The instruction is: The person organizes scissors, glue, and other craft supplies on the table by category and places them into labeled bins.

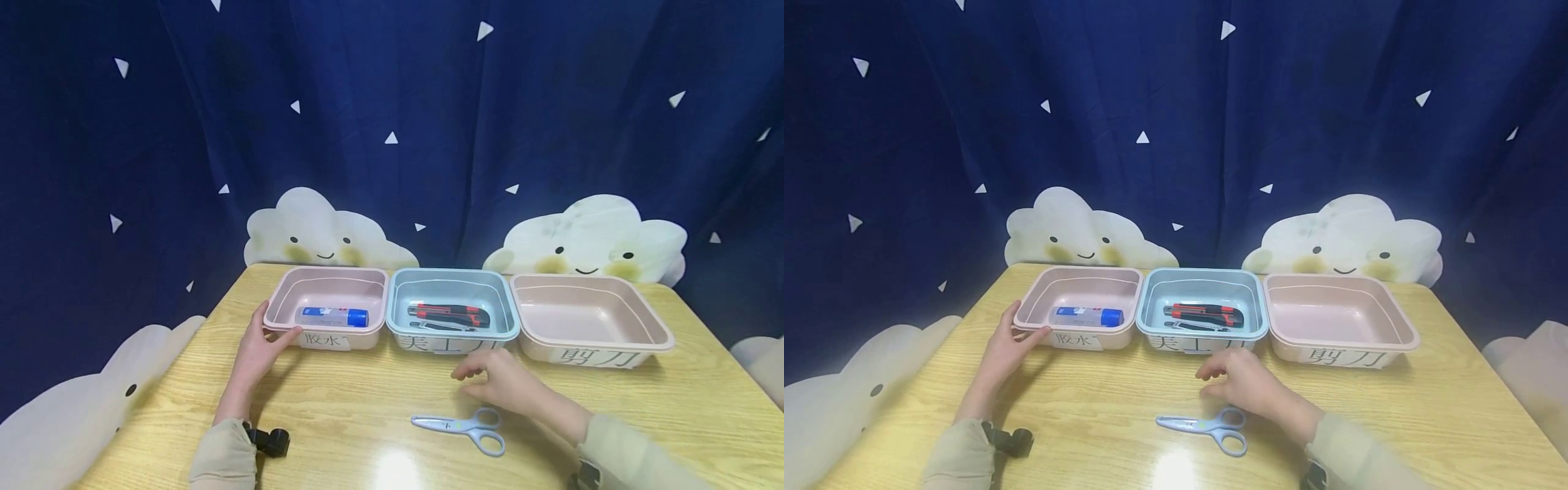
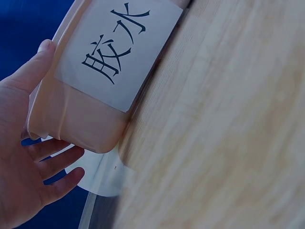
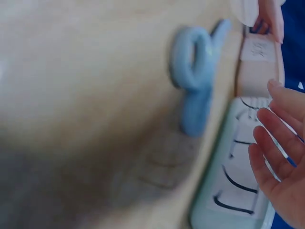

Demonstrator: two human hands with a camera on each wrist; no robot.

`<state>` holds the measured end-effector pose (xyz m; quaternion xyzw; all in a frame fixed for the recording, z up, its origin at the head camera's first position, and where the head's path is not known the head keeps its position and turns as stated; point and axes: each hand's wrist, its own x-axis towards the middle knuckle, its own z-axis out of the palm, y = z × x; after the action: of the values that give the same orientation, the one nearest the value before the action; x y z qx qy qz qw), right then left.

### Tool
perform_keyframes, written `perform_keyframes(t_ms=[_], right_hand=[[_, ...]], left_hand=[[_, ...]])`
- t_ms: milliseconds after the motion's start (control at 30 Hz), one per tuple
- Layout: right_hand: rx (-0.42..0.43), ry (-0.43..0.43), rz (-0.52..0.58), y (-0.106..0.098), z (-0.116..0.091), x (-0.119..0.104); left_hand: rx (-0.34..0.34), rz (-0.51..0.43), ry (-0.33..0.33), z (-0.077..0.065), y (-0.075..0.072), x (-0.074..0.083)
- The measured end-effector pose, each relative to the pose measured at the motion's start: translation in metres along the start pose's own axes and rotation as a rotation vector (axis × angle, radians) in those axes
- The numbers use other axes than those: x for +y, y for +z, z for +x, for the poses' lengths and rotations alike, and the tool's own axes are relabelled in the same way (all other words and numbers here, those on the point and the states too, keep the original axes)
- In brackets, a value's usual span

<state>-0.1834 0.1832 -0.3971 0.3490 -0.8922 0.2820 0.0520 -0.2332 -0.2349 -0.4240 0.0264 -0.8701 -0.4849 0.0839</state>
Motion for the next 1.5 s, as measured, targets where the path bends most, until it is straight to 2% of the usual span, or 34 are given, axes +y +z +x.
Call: perform_keyframes(t_ms=[200, 367, 500, 900, 1233, 1500], right_hand=[[-0.080, 0.033, 0.059, 0.015, -0.012, -0.003], [-0.147, 0.076, 0.034, 0.022, -0.019, -0.005], [-0.176, 0.072, 0.012, 0.027, -0.023, -0.006], [-0.140, 0.021, 0.009, 0.032, -0.025, -0.008], [-0.150, 0.011, 0.014, 0.029, -0.026, -0.009], [-0.101, -0.032, -0.031, 0.005, -0.023, -0.008]], left_hand=[[-0.001, 0.010, -0.006, 0.000, 0.000, -0.001], [0.003, 0.018, -0.003, 0.000, 0.000, -0.001], [0.002, 0.009, -0.003, 0.000, 0.000, 0.000], [0.007, 0.000, 0.016, 0.001, 0.000, -0.001], [-0.002, 0.000, 0.005, 0.001, -0.001, 0.000], [-0.005, -0.001, 0.004, 0.001, -0.001, 0.000]])
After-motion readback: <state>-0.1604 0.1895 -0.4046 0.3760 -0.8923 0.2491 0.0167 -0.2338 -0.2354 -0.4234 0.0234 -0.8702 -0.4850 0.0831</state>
